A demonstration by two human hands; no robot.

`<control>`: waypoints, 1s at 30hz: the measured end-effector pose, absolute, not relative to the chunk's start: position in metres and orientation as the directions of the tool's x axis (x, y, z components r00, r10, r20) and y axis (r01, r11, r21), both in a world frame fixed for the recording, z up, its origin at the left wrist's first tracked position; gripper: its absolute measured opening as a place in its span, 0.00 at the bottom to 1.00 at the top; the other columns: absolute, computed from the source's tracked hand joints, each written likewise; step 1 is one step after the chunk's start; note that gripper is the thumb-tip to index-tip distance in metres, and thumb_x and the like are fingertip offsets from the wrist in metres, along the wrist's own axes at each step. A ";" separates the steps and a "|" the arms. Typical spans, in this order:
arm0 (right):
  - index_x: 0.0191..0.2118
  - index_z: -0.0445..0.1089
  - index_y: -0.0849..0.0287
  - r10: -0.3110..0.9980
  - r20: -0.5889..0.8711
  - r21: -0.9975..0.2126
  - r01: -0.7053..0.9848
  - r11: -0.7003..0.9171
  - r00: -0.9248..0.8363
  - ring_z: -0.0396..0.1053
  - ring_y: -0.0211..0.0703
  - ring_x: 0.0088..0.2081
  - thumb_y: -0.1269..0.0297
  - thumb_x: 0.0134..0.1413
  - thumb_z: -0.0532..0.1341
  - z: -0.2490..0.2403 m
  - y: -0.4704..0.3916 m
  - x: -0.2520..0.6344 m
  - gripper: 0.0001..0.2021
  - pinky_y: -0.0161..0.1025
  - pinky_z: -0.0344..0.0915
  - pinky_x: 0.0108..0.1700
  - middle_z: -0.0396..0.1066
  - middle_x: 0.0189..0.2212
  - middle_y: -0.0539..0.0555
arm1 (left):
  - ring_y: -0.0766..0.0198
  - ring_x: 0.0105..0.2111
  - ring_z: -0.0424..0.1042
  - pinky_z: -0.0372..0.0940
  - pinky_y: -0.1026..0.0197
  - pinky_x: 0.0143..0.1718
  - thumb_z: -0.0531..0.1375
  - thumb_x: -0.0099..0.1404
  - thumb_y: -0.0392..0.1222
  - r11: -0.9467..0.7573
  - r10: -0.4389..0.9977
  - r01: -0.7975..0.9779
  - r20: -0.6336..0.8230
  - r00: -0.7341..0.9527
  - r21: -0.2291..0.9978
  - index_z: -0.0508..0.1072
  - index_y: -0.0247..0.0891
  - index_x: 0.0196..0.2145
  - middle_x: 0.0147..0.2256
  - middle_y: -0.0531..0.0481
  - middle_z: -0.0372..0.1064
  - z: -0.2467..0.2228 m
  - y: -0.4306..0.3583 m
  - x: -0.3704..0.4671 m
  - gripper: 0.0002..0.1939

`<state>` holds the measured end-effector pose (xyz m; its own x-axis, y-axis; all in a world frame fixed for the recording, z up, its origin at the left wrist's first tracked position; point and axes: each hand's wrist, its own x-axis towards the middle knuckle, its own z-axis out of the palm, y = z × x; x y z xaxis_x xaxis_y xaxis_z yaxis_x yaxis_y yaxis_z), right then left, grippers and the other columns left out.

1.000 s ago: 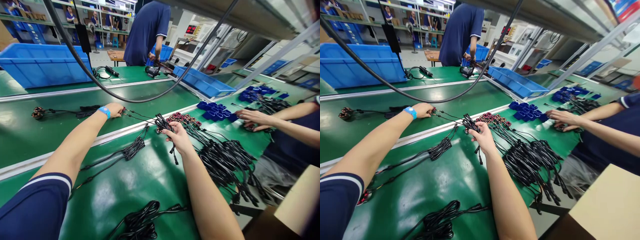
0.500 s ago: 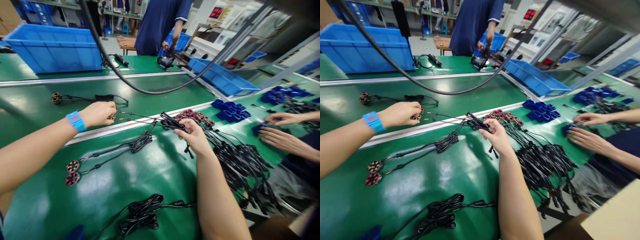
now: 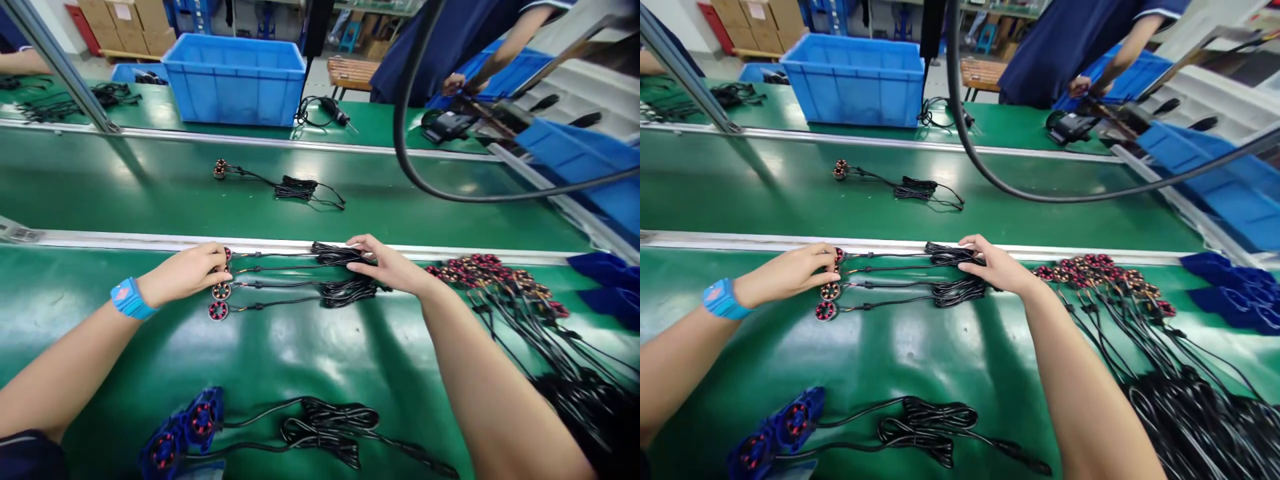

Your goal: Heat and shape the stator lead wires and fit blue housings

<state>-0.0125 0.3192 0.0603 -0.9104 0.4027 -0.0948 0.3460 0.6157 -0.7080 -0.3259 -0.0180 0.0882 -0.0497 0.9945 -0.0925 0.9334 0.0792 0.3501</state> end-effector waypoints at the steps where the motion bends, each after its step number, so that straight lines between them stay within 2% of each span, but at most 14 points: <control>1: 0.54 0.64 0.49 0.413 -0.103 -0.688 0.365 0.627 -0.905 0.70 0.52 0.48 0.40 0.57 0.63 0.060 0.319 -0.010 0.26 0.49 0.69 0.49 0.71 0.50 0.57 | 0.55 0.41 0.72 0.66 0.55 0.43 0.52 0.75 0.55 0.071 0.995 0.929 -0.088 -0.042 0.362 0.72 0.39 0.39 0.46 0.44 0.67 0.089 -0.020 -0.325 0.18; 4: 0.54 0.67 0.51 0.439 -0.119 -0.653 0.403 0.641 -0.890 0.70 0.53 0.44 0.38 0.57 0.62 0.059 0.316 0.000 0.27 0.49 0.70 0.43 0.73 0.44 0.58 | 0.55 0.40 0.72 0.67 0.55 0.42 0.54 0.74 0.56 0.083 0.994 0.927 -0.095 -0.051 0.365 0.73 0.39 0.40 0.45 0.43 0.67 0.091 -0.026 -0.320 0.18; 8: 0.49 0.73 0.51 0.371 -0.229 -0.689 0.419 0.592 -0.900 0.71 0.49 0.37 0.36 0.56 0.62 0.069 0.315 0.011 0.26 0.46 0.71 0.39 0.73 0.37 0.57 | 0.55 0.40 0.73 0.67 0.55 0.40 0.55 0.73 0.56 0.090 0.992 0.927 -0.113 -0.052 0.363 0.74 0.39 0.40 0.46 0.43 0.68 0.091 -0.032 -0.316 0.18; 11: 0.48 0.78 0.49 0.328 -0.311 -0.645 0.452 0.616 -0.892 0.72 0.52 0.38 0.35 0.53 0.64 0.083 0.322 0.012 0.26 0.48 0.71 0.39 0.76 0.40 0.58 | 0.57 0.40 0.73 0.66 0.57 0.40 0.55 0.73 0.57 0.058 0.992 0.896 -0.128 -0.001 0.441 0.75 0.41 0.39 0.46 0.46 0.70 0.094 -0.028 -0.321 0.18; 13: 0.47 0.79 0.48 0.369 -0.298 -0.591 0.474 0.653 -0.880 0.73 0.55 0.41 0.35 0.53 0.64 0.090 0.330 0.004 0.26 0.49 0.71 0.40 0.77 0.43 0.58 | 0.58 0.40 0.73 0.66 0.58 0.41 0.55 0.72 0.58 0.043 0.994 0.877 -0.107 0.010 0.479 0.75 0.42 0.40 0.43 0.48 0.71 0.096 -0.015 -0.334 0.18; 15: 0.49 0.78 0.48 0.433 -0.220 -0.544 0.478 0.690 -0.874 0.74 0.57 0.43 0.35 0.53 0.63 0.091 0.338 -0.012 0.26 0.52 0.71 0.43 0.77 0.46 0.57 | 0.58 0.40 0.73 0.66 0.59 0.42 0.57 0.71 0.57 0.087 0.996 0.903 -0.036 -0.079 0.420 0.74 0.41 0.43 0.42 0.48 0.71 0.096 0.009 -0.358 0.17; 17: 0.49 0.76 0.50 0.470 -0.121 -0.498 0.463 0.734 -0.875 0.73 0.58 0.46 0.38 0.53 0.64 0.088 0.346 -0.035 0.25 0.54 0.70 0.48 0.76 0.47 0.57 | 0.58 0.39 0.73 0.67 0.57 0.43 0.59 0.69 0.55 0.209 0.970 0.935 0.063 -0.236 0.285 0.72 0.39 0.46 0.46 0.45 0.71 0.093 0.042 -0.389 0.18; 19: 0.49 0.75 0.51 0.468 -0.042 -0.443 0.436 0.783 -0.883 0.72 0.60 0.50 0.43 0.53 0.65 0.080 0.354 -0.062 0.22 0.58 0.69 0.52 0.75 0.48 0.58 | 0.53 0.47 0.72 0.66 0.52 0.51 0.58 0.70 0.51 0.289 0.940 0.932 0.122 -0.320 0.219 0.70 0.34 0.51 0.54 0.38 0.67 0.088 0.079 -0.420 0.19; 21: 0.50 0.73 0.53 0.471 0.020 -0.373 0.430 0.822 -0.882 0.69 0.63 0.54 0.49 0.52 0.66 0.072 0.363 -0.089 0.21 0.61 0.66 0.58 0.74 0.50 0.60 | 0.46 0.57 0.66 0.61 0.48 0.59 0.59 0.70 0.47 0.324 0.927 0.930 0.140 -0.348 0.172 0.68 0.31 0.53 0.60 0.33 0.62 0.083 0.113 -0.447 0.20; 24: 0.59 0.67 0.56 0.494 0.085 -0.273 0.457 0.846 -0.865 0.63 0.68 0.62 0.57 0.50 0.67 0.063 0.374 -0.125 0.30 0.67 0.61 0.62 0.68 0.59 0.63 | 0.42 0.62 0.60 0.58 0.47 0.62 0.60 0.69 0.46 0.332 0.932 0.936 0.116 -0.345 0.115 0.67 0.31 0.55 0.64 0.35 0.59 0.075 0.153 -0.471 0.21; 27: 0.68 0.57 0.58 0.540 0.095 -0.217 0.512 0.831 -0.836 0.52 0.72 0.68 0.62 0.45 0.67 0.055 0.386 -0.155 0.42 0.71 0.55 0.64 0.59 0.67 0.64 | 0.43 0.60 0.62 0.59 0.47 0.60 0.60 0.70 0.47 0.334 0.938 0.940 0.075 -0.339 0.072 0.67 0.32 0.57 0.61 0.36 0.63 0.067 0.179 -0.479 0.22; 30: 0.71 0.53 0.61 0.568 0.064 -0.203 0.547 0.813 -0.821 0.44 0.75 0.72 0.61 0.44 0.67 0.047 0.399 -0.174 0.47 0.73 0.49 0.67 0.54 0.69 0.66 | 0.44 0.59 0.63 0.60 0.49 0.59 0.58 0.71 0.45 0.326 0.945 0.945 0.029 -0.327 0.033 0.68 0.32 0.56 0.59 0.37 0.66 0.061 0.197 -0.479 0.19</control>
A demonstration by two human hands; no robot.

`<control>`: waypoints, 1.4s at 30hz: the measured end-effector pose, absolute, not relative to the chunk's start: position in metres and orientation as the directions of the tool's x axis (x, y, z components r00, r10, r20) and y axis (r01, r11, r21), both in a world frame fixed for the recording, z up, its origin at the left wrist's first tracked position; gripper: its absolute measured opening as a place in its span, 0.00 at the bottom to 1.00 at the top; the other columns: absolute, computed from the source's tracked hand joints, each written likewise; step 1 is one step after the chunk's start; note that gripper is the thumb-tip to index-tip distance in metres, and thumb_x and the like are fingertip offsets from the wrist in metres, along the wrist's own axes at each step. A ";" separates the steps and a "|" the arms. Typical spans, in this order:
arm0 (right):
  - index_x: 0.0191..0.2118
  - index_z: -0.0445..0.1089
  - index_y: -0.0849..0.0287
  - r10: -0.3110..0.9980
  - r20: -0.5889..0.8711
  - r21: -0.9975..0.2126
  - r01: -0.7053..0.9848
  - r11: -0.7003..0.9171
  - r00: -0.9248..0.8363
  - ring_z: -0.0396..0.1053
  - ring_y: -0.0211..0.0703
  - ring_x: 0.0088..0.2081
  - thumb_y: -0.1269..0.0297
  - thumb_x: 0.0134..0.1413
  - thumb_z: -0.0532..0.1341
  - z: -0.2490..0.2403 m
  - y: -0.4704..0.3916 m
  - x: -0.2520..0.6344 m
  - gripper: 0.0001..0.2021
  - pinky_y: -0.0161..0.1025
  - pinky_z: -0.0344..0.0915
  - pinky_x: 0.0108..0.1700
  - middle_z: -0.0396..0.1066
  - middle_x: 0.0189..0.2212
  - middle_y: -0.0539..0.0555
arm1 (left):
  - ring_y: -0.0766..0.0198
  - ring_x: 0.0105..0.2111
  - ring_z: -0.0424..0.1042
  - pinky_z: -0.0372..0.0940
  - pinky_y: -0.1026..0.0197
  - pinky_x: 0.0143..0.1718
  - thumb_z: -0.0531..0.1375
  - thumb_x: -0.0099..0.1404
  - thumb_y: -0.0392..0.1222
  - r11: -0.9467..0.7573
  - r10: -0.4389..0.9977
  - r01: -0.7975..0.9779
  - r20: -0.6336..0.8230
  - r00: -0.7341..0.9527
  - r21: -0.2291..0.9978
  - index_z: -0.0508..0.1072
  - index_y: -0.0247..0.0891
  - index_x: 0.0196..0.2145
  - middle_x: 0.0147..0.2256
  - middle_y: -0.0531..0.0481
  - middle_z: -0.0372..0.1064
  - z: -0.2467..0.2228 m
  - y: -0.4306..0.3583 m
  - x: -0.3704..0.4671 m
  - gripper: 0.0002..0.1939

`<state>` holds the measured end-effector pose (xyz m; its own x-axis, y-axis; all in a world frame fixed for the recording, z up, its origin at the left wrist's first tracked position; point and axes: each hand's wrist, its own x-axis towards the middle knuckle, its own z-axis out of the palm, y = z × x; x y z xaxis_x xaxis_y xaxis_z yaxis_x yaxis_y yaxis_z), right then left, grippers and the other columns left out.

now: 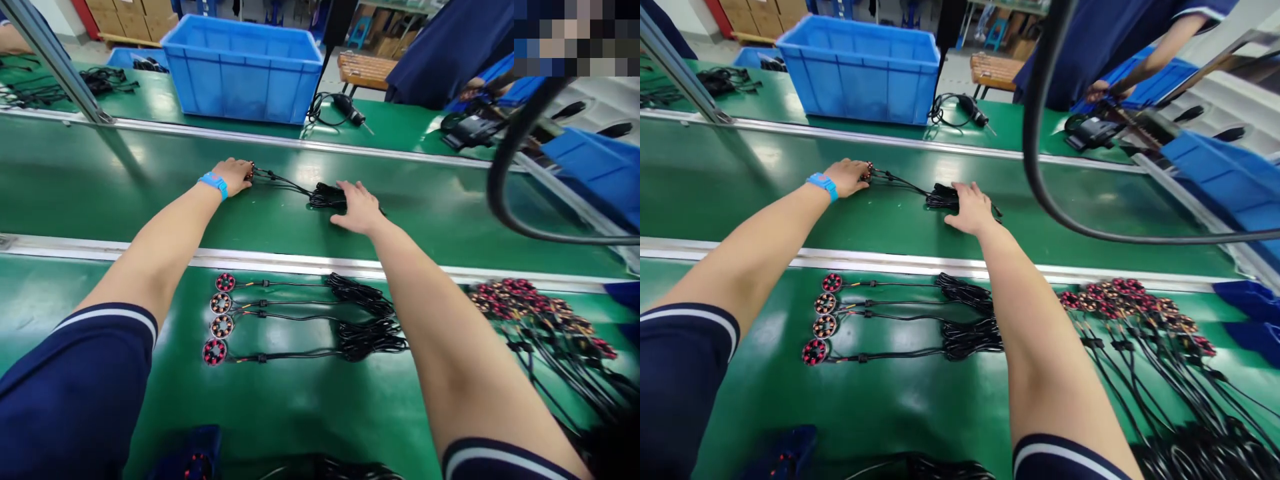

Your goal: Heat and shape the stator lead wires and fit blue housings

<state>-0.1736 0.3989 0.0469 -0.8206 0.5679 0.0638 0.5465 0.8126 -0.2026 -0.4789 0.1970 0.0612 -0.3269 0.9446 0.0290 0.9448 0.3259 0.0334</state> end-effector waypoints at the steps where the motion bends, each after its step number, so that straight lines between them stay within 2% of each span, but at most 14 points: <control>1: 0.70 0.54 0.60 0.571 0.048 -0.203 0.551 0.809 -0.820 0.45 0.75 0.71 0.60 0.44 0.66 0.045 0.403 -0.177 0.45 0.73 0.49 0.66 0.55 0.69 0.65 | 0.45 0.59 0.63 0.59 0.50 0.59 0.57 0.72 0.45 0.320 0.947 0.947 0.012 -0.320 0.022 0.69 0.33 0.55 0.58 0.38 0.66 0.061 0.202 -0.479 0.19; 5: 0.66 0.63 0.57 0.606 0.037 -0.122 0.599 0.792 -0.794 0.58 0.72 0.64 0.53 0.48 0.63 0.041 0.417 -0.177 0.37 0.70 0.54 0.64 0.63 0.62 0.65 | 0.45 0.59 0.63 0.60 0.52 0.58 0.56 0.71 0.47 0.295 0.954 0.955 -0.062 -0.295 -0.009 0.69 0.35 0.56 0.58 0.39 0.64 0.062 0.221 -0.478 0.20; 9: 0.59 0.72 0.59 0.697 0.017 -0.043 0.696 0.717 -0.717 0.59 0.73 0.61 0.52 0.49 0.64 0.046 0.417 -0.169 0.31 0.65 0.61 0.59 0.65 0.58 0.68 | 0.43 0.56 0.67 0.63 0.51 0.54 0.56 0.71 0.46 0.294 0.949 0.955 -0.110 -0.296 -0.035 0.69 0.33 0.57 0.60 0.36 0.61 0.069 0.226 -0.469 0.21; 12: 0.56 0.74 0.64 0.659 -0.001 -0.071 0.658 0.750 -0.752 0.64 0.66 0.58 0.56 0.52 0.62 0.054 0.410 -0.157 0.27 0.57 0.64 0.59 0.68 0.55 0.68 | 0.45 0.50 0.71 0.65 0.52 0.49 0.57 0.70 0.47 0.249 0.957 0.968 -0.145 -0.252 -0.038 0.72 0.34 0.51 0.57 0.37 0.63 0.078 0.211 -0.454 0.17; 15: 0.53 0.74 0.64 0.569 -0.063 -0.154 0.572 0.806 -0.820 0.72 0.57 0.47 0.58 0.54 0.59 0.066 0.397 -0.130 0.23 0.51 0.67 0.55 0.75 0.46 0.62 | 0.49 0.46 0.73 0.66 0.54 0.47 0.59 0.69 0.48 0.187 0.969 0.982 -0.160 -0.187 -0.013 0.74 0.36 0.44 0.52 0.41 0.66 0.089 0.173 -0.432 0.13; 18: 0.52 0.75 0.63 0.540 -0.064 -0.282 0.534 0.797 -0.839 0.73 0.53 0.43 0.53 0.57 0.60 0.078 0.374 -0.088 0.23 0.48 0.68 0.51 0.77 0.46 0.62 | 0.53 0.45 0.72 0.66 0.54 0.49 0.60 0.69 0.48 0.107 0.988 0.990 -0.125 -0.096 0.089 0.73 0.36 0.41 0.50 0.43 0.66 0.095 0.122 -0.404 0.12; 22: 0.56 0.74 0.61 0.484 -0.071 -0.424 0.466 0.777 -0.872 0.74 0.55 0.47 0.46 0.59 0.62 0.076 0.337 -0.037 0.27 0.48 0.69 0.52 0.76 0.50 0.64 | 0.52 0.47 0.72 0.68 0.53 0.49 0.60 0.69 0.44 0.091 0.993 0.971 -0.090 -0.073 0.223 0.73 0.36 0.42 0.50 0.42 0.65 0.091 0.064 -0.365 0.09; 26: 0.61 0.70 0.57 0.397 -0.046 -0.469 0.370 0.802 -0.917 0.72 0.56 0.54 0.45 0.66 0.56 0.062 0.307 -0.007 0.27 0.53 0.67 0.59 0.74 0.53 0.62 | 0.53 0.44 0.73 0.70 0.52 0.48 0.60 0.72 0.45 0.113 0.993 0.955 -0.060 -0.100 0.275 0.72 0.37 0.43 0.51 0.42 0.65 0.082 0.030 -0.344 0.09; 30: 0.66 0.64 0.53 0.418 -0.027 -0.513 0.371 0.774 -0.908 0.65 0.55 0.62 0.48 0.71 0.51 0.056 0.290 0.005 0.26 0.55 0.59 0.67 0.67 0.61 0.59 | 0.54 0.44 0.73 0.70 0.50 0.49 0.56 0.74 0.46 0.066 0.998 0.945 -0.021 -0.062 0.322 0.72 0.37 0.43 0.51 0.42 0.64 0.077 0.011 -0.340 0.10; 33: 0.65 0.65 0.49 0.446 -0.036 -0.567 0.386 0.728 -0.894 0.64 0.53 0.63 0.48 0.71 0.51 0.056 0.287 0.007 0.24 0.54 0.57 0.69 0.66 0.62 0.56 | 0.56 0.41 0.73 0.71 0.50 0.48 0.53 0.76 0.45 0.034 0.999 0.943 -0.003 -0.035 0.331 0.73 0.36 0.45 0.51 0.41 0.63 0.076 0.002 -0.337 0.12; 36: 0.62 0.69 0.48 0.444 -0.083 -0.609 0.398 0.686 -0.892 0.66 0.53 0.62 0.47 0.69 0.54 0.059 0.290 0.009 0.22 0.53 0.60 0.68 0.69 0.60 0.54 | 0.56 0.40 0.72 0.71 0.50 0.47 0.52 0.77 0.46 0.016 1.000 0.942 0.000 -0.017 0.335 0.73 0.36 0.45 0.50 0.41 0.64 0.076 -0.008 -0.332 0.13; 38: 0.60 0.71 0.48 0.418 -0.149 -0.616 0.415 0.670 -0.896 0.69 0.53 0.59 0.46 0.68 0.55 0.061 0.292 0.012 0.22 0.53 0.63 0.65 0.72 0.58 0.55 | 0.55 0.42 0.72 0.71 0.50 0.47 0.51 0.77 0.46 0.010 1.000 0.943 -0.001 -0.010 0.333 0.73 0.36 0.45 0.51 0.41 0.64 0.075 -0.015 -0.329 0.14; 40: 0.58 0.73 0.48 0.397 -0.174 -0.570 0.421 0.705 -0.901 0.71 0.55 0.57 0.45 0.67 0.56 0.067 0.291 0.013 0.22 0.55 0.66 0.63 0.73 0.55 0.55 | 0.54 0.44 0.73 0.70 0.50 0.49 0.50 0.78 0.46 0.017 1.000 0.947 0.001 -0.018 0.322 0.74 0.36 0.46 0.52 0.40 0.65 0.074 -0.020 -0.327 0.16; 42: 0.55 0.76 0.50 0.423 -0.064 -0.469 0.402 0.786 -0.904 0.71 0.58 0.56 0.46 0.66 0.57 0.076 0.280 0.008 0.21 0.59 0.66 0.61 0.73 0.54 0.58 | 0.53 0.47 0.73 0.69 0.49 0.51 0.48 0.78 0.45 0.021 1.000 0.951 0.005 -0.024 0.309 0.75 0.37 0.47 0.53 0.41 0.65 0.072 -0.024 -0.326 0.17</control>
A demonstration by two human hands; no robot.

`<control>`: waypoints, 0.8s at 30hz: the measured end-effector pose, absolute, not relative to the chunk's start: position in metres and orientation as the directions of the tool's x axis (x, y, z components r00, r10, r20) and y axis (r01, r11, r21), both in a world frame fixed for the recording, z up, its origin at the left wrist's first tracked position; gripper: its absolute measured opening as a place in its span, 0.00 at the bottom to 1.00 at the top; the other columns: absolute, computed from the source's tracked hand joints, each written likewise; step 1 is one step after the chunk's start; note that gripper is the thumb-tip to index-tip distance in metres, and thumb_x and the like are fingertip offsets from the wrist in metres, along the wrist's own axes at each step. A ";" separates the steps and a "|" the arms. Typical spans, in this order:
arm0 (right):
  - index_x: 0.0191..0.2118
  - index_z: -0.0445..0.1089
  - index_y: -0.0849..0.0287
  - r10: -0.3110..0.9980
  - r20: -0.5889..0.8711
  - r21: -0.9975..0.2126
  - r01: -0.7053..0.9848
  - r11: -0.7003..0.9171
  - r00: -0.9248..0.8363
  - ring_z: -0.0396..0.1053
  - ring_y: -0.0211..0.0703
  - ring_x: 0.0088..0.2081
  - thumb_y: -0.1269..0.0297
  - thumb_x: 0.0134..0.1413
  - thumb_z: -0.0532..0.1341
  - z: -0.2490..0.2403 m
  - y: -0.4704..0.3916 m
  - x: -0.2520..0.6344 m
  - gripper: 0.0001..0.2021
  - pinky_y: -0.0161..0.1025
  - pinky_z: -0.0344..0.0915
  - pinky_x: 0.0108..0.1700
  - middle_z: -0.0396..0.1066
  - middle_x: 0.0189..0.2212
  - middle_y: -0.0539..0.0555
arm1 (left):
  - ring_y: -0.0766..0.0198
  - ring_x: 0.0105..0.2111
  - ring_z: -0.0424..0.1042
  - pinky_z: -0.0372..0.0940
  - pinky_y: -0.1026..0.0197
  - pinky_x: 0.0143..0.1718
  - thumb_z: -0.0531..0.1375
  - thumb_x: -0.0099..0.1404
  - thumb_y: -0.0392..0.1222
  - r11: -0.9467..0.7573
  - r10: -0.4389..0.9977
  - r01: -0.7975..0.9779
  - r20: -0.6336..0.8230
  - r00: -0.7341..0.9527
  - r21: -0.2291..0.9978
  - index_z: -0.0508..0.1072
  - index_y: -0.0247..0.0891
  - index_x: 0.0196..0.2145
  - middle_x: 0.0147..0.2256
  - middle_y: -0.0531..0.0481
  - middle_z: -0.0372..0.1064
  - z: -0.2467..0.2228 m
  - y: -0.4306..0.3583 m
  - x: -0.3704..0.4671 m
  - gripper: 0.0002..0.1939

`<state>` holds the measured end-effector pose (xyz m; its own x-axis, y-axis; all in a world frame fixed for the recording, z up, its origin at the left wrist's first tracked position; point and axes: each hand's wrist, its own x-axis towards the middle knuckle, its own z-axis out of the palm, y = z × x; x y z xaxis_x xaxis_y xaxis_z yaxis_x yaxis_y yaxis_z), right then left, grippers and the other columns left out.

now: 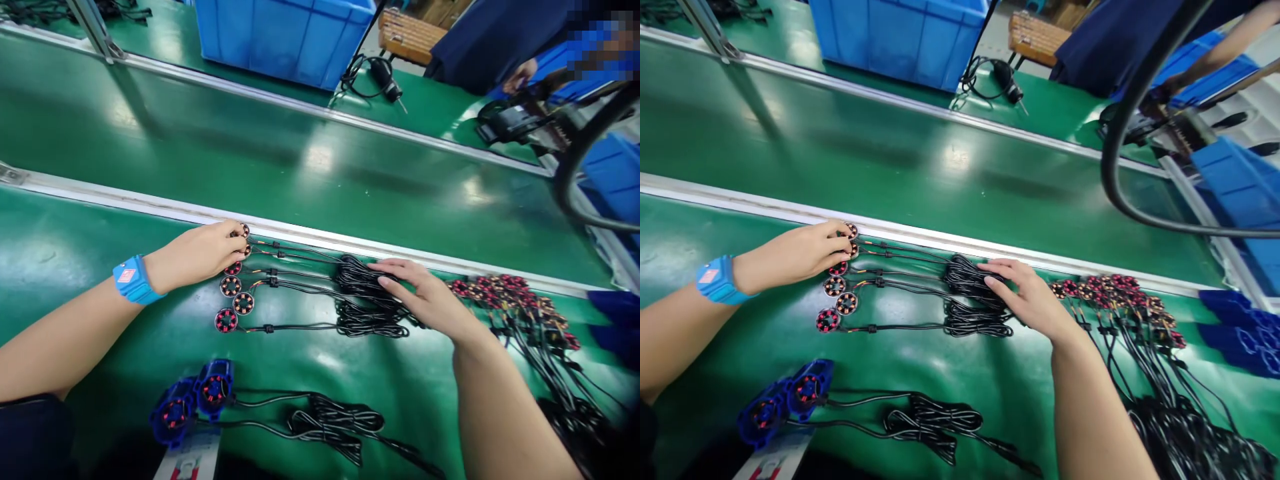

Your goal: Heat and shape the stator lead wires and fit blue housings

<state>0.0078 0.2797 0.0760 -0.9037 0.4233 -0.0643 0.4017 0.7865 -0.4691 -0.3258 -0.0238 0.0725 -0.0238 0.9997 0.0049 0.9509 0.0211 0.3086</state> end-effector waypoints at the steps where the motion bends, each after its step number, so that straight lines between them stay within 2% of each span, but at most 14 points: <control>1: 0.53 0.76 0.51 0.431 0.031 -0.424 0.379 0.823 -0.902 0.71 0.58 0.56 0.47 0.66 0.58 0.082 0.269 0.001 0.19 0.60 0.67 0.60 0.74 0.53 0.59 | 0.52 0.48 0.72 0.69 0.49 0.52 0.48 0.78 0.45 0.019 1.000 0.953 0.015 -0.025 0.302 0.75 0.38 0.48 0.54 0.41 0.66 0.072 -0.025 -0.326 0.17; 3: 0.53 0.76 0.53 0.401 0.204 -0.398 0.298 0.868 -0.893 0.73 0.54 0.53 0.53 0.67 0.60 0.093 0.239 -0.020 0.16 0.55 0.69 0.58 0.75 0.50 0.58 | 0.52 0.50 0.71 0.68 0.48 0.52 0.50 0.78 0.44 0.019 0.998 0.960 0.058 -0.037 0.280 0.75 0.39 0.49 0.55 0.42 0.66 0.074 -0.028 -0.324 0.15; 5: 0.52 0.74 0.53 0.298 0.257 -0.457 0.156 0.876 -0.919 0.75 0.48 0.49 0.59 0.67 0.62 0.101 0.201 -0.051 0.12 0.49 0.71 0.55 0.78 0.47 0.55 | 0.52 0.48 0.71 0.67 0.49 0.50 0.53 0.77 0.45 0.031 0.992 0.966 0.111 -0.061 0.256 0.74 0.38 0.47 0.53 0.42 0.67 0.080 -0.034 -0.319 0.13; 8: 0.53 0.71 0.53 0.143 0.156 -0.585 0.026 0.811 -0.977 0.75 0.47 0.50 0.64 0.67 0.61 0.100 0.151 -0.102 0.11 0.47 0.70 0.55 0.77 0.48 0.53 | 0.54 0.43 0.70 0.65 0.51 0.46 0.55 0.76 0.48 -0.027 0.995 0.968 0.097 0.003 0.251 0.75 0.40 0.43 0.46 0.45 0.69 0.091 -0.048 -0.301 0.11; 12: 0.58 0.64 0.53 0.053 -0.055 -0.722 0.077 0.688 -0.997 0.75 0.47 0.51 0.70 0.64 0.59 0.084 0.126 -0.143 0.18 0.48 0.70 0.55 0.76 0.50 0.54 | 0.56 0.42 0.68 0.62 0.53 0.39 0.59 0.74 0.45 -0.080 0.994 0.951 -0.047 0.098 0.299 0.76 0.46 0.44 0.44 0.48 0.70 0.097 -0.070 -0.276 0.06; 15: 0.61 0.61 0.53 0.042 -0.117 -0.769 0.118 0.629 -0.992 0.74 0.45 0.46 0.72 0.62 0.57 0.074 0.127 -0.147 0.22 0.47 0.70 0.52 0.75 0.46 0.52 | 0.54 0.41 0.68 0.61 0.50 0.37 0.58 0.74 0.42 -0.030 0.995 0.951 -0.082 0.058 0.308 0.76 0.47 0.40 0.43 0.48 0.70 0.094 -0.078 -0.269 0.06; 19: 0.60 0.59 0.53 0.094 -0.095 -0.845 0.131 0.518 -0.991 0.71 0.40 0.40 0.71 0.61 0.58 0.070 0.128 -0.143 0.22 0.42 0.69 0.48 0.72 0.43 0.51 | 0.52 0.44 0.68 0.63 0.45 0.42 0.58 0.72 0.38 0.001 0.994 0.940 -0.100 0.035 0.341 0.75 0.50 0.40 0.47 0.49 0.70 0.091 -0.085 -0.272 0.08; 24: 0.58 0.60 0.56 0.157 -0.106 -0.883 0.166 0.440 -0.982 0.70 0.40 0.42 0.69 0.62 0.57 0.065 0.126 -0.144 0.19 0.40 0.66 0.48 0.70 0.41 0.51 | 0.53 0.44 0.70 0.64 0.45 0.46 0.57 0.70 0.36 0.022 0.996 0.911 -0.088 0.015 0.411 0.75 0.53 0.43 0.45 0.52 0.73 0.091 -0.091 -0.273 0.11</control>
<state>-0.1443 0.1258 0.0646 -0.9819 0.1574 -0.1058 0.1656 0.4398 -0.8827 -0.2734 -0.0911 0.0906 0.0153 0.9960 -0.0884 0.9113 0.0225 0.4111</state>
